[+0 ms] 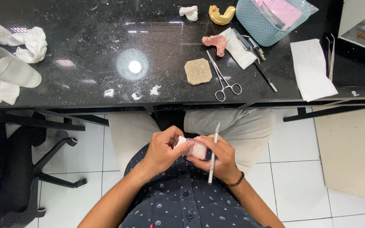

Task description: The person sits at a dental lab bench, opens a small pink bottle and uses a brush to apply liquid onto pink dental impression models. They then fit together the upper and lower denture models, read a pink work order form, place a purple item into a basket, and rub their hands.

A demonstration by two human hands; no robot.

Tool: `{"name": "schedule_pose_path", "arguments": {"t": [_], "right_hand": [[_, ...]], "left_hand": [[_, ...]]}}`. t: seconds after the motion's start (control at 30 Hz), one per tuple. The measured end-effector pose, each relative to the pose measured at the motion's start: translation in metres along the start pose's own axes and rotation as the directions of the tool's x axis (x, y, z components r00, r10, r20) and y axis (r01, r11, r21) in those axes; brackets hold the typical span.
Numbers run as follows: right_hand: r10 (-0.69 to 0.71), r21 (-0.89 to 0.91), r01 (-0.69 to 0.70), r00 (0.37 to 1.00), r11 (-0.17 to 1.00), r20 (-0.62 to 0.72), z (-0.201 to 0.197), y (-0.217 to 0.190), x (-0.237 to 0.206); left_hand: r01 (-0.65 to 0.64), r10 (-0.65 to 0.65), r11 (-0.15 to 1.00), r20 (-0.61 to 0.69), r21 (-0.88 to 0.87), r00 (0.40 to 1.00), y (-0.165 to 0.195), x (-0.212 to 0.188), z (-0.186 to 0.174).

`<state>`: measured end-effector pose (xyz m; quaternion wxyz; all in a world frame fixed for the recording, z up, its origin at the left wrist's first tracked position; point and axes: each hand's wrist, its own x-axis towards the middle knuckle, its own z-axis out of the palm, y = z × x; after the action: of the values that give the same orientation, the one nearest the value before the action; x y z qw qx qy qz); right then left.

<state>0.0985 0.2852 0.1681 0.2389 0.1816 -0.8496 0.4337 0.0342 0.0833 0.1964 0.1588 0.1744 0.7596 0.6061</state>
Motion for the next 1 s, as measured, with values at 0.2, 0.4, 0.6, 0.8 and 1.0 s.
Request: {"name": "schedule_pose_path", "arguments": {"t": [0.2,0.4,0.6,0.8,1.0], "right_hand": [[0.230,0.255,-0.257,0.964,0.932,0.130,-0.010,0.013,-0.005],[0.129,0.135,-0.141,0.987,0.981,0.093,-0.007,0.015,-0.002],[0.195,0.265,-0.229,0.969,0.937,0.151,-0.007,0.017,-0.003],[0.294,0.360,-0.374,0.921,0.855,0.257,-0.010,0.020,-0.003],[0.018,0.098,-0.016,1.000,0.995,-0.020,-0.001,0.011,-0.001]], "left_hand": [[-0.004,0.033,0.996,0.334,-0.089,0.942,0.012,-0.002,-0.031],[-0.006,0.008,1.000,0.318,-0.008,0.948,0.017,0.000,-0.035],[0.011,-0.009,1.000,0.321,-0.003,0.947,0.010,0.001,-0.036],[-0.143,0.128,0.989,0.303,0.027,0.944,0.005,-0.003,-0.035],[-0.081,0.062,0.988,0.140,0.133,0.988,0.003,-0.002,-0.026]]}}
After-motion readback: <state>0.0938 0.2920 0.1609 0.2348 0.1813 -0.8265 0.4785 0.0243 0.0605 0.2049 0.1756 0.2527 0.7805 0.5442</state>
